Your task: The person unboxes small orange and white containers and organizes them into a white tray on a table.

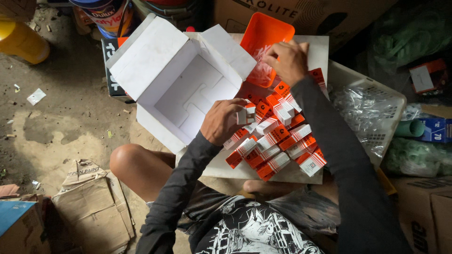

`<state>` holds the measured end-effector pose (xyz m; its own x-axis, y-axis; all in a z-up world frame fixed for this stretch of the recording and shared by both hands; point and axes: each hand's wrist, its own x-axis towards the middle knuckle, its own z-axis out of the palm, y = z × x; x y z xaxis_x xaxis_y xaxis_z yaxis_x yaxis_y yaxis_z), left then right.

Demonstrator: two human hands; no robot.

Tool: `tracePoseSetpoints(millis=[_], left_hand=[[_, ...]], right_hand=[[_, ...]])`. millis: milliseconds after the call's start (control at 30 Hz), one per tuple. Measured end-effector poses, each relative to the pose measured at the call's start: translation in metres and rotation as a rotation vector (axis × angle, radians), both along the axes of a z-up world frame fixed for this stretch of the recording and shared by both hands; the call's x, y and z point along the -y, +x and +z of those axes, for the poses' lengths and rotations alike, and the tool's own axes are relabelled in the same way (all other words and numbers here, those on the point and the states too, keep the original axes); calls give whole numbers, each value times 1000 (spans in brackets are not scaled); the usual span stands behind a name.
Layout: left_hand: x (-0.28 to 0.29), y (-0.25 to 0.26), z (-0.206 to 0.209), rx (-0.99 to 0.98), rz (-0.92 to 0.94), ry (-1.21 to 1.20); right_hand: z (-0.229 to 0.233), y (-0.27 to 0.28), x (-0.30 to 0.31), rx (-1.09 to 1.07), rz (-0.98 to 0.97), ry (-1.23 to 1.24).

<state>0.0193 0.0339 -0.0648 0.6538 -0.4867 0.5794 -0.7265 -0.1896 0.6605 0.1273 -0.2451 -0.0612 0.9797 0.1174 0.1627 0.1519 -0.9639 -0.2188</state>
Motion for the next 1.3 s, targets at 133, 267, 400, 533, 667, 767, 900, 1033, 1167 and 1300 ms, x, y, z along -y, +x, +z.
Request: tracePoseSetpoints(millis=[133,267,400,533,667,767,900,1033,1167,1300], left_hand=[[4,5,-7,32,44,21],[13,12,-26,-6,84,-114],[20,12,-27,4,122,-99],[21,12,-26,-31,110,-42],[23,9,-23,-54,115,-42],[23,6,-19,-160,130,42],[24,6,-21,-109,136,21],[25,6,-23,-104,128,-6],[22,5,-25,-106,138,2],[22,4,-33,-155,137,5]], right_hand=[[51,-53,-6,299,197,145],[55,-92,5,410,343,338],[104,-123,-21,419,398,334],[118,-132,-28,412,417,335],[129,-133,-47,479,440,323],[127,-134,-57,537,431,235],[123,-136,-62,568,430,219],[119,-138,-59,533,428,230],[103,-141,-47,507,423,322],[83,-148,-45,491,443,326]])
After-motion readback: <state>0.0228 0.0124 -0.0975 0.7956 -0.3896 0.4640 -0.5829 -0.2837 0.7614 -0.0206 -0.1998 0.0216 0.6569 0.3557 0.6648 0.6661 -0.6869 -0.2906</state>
